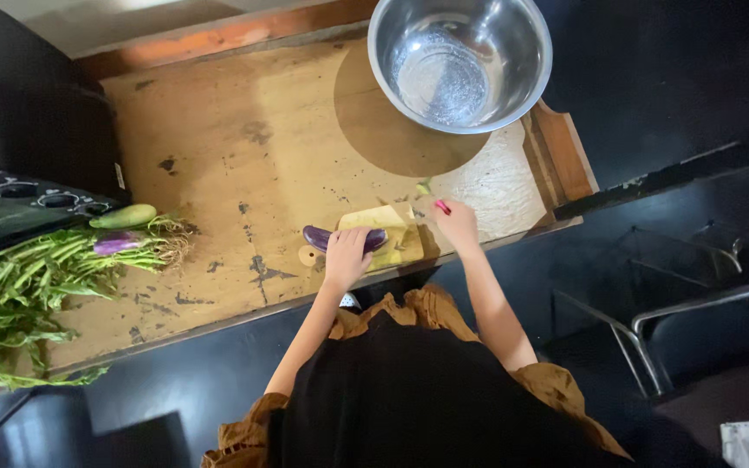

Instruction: The person slices a whole purple eggplant into several pieces on a small wooden cutting board using a knife.

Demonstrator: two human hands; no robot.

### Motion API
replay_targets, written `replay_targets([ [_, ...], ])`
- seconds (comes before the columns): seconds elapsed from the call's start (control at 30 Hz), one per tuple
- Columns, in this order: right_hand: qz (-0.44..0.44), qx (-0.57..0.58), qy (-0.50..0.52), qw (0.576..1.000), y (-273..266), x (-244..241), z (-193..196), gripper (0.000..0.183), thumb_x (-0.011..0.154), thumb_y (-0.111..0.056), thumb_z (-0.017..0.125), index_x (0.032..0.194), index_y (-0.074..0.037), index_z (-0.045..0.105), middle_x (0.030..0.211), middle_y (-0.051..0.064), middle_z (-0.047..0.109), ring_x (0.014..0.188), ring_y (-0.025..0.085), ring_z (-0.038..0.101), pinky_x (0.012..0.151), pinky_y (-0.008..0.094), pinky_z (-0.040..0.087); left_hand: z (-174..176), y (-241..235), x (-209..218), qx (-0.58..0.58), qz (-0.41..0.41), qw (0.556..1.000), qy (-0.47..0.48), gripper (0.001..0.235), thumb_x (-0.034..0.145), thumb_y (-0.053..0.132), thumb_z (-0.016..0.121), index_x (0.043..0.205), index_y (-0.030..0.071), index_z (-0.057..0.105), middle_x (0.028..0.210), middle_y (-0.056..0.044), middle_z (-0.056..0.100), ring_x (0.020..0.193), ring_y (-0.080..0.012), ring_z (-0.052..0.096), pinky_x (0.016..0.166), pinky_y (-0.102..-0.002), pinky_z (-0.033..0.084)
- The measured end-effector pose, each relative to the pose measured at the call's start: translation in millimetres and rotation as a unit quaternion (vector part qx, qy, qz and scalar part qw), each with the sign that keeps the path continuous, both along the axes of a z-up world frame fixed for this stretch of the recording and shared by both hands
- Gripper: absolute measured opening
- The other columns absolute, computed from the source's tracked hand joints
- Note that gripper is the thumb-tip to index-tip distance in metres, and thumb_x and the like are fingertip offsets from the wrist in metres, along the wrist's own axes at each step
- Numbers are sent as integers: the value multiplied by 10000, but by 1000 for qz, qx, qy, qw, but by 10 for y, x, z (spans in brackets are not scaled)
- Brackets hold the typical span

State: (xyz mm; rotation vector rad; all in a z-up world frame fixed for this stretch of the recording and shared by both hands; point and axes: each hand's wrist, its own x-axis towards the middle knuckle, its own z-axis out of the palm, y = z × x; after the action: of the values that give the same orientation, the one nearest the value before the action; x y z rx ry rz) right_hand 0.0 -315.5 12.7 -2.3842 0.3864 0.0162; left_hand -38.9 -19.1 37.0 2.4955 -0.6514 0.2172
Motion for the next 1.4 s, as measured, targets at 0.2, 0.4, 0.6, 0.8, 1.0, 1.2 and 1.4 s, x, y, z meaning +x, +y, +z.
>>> replay_targets([
  [0.2,80,122,-54,988,-467,76,130,217,912,-251,676,935,-79,805,736,27,714,671,127,668,625,309,499,165,-110,87,-17,28,997,70,580,705,314,806,1209,104,608,1196,-105,653,1178,-289,580,1028,-438,341],
  [0.4,53,546,162,820,-415,-106,554,213,1026,-249,614,1071,-63,707,616,-90,423,515,38,351,481,227,259,61,-519,359,-247,0,949,198,491,979,267,633,1417,52,579,1405,-143,594,1289,-299,571,1098,-401,443],
  [0.6,132,510,162,835,-294,-178,664,205,1025,-232,616,1047,-41,689,627,-79,461,514,47,356,472,232,248,-115,-1147,547,-649,47,579,491,316,1094,206,523,1255,-26,665,1158,-112,697,1035,-216,676,973,-354,552],
  [0.8,142,431,177,873,-387,-143,449,210,1023,-267,623,975,-83,712,626,-98,458,525,35,372,485,232,267,1,-1166,548,-699,8,472,538,163,1068,178,616,1097,19,645,1057,-80,684,986,-199,675,941,-368,571],
  [1.0,115,582,260,762,-295,-296,166,263,1020,-276,635,813,-115,617,592,-107,424,476,36,339,446,232,238,-126,-1108,356,-754,69,387,525,177,996,206,627,1095,60,647,1022,-71,689,915,-189,690,885,-369,586],
  [1.2,88,576,249,774,-271,-267,-107,257,1052,-261,633,846,-111,602,598,-98,425,487,32,350,455,228,239,-251,-193,274,-742,250,508,359,149,1021,150,663,1116,35,660,1027,-61,698,945,-159,652,962,-332,544],
  [1.4,112,509,253,815,-165,-17,-48,239,1042,-288,579,884,-116,631,575,-109,368,458,24,305,429,228,233,-505,763,-157,-792,338,472,188,157,968,101,654,1120,70,633,1052,-28,713,955,-126,667,812,-283,533],
])
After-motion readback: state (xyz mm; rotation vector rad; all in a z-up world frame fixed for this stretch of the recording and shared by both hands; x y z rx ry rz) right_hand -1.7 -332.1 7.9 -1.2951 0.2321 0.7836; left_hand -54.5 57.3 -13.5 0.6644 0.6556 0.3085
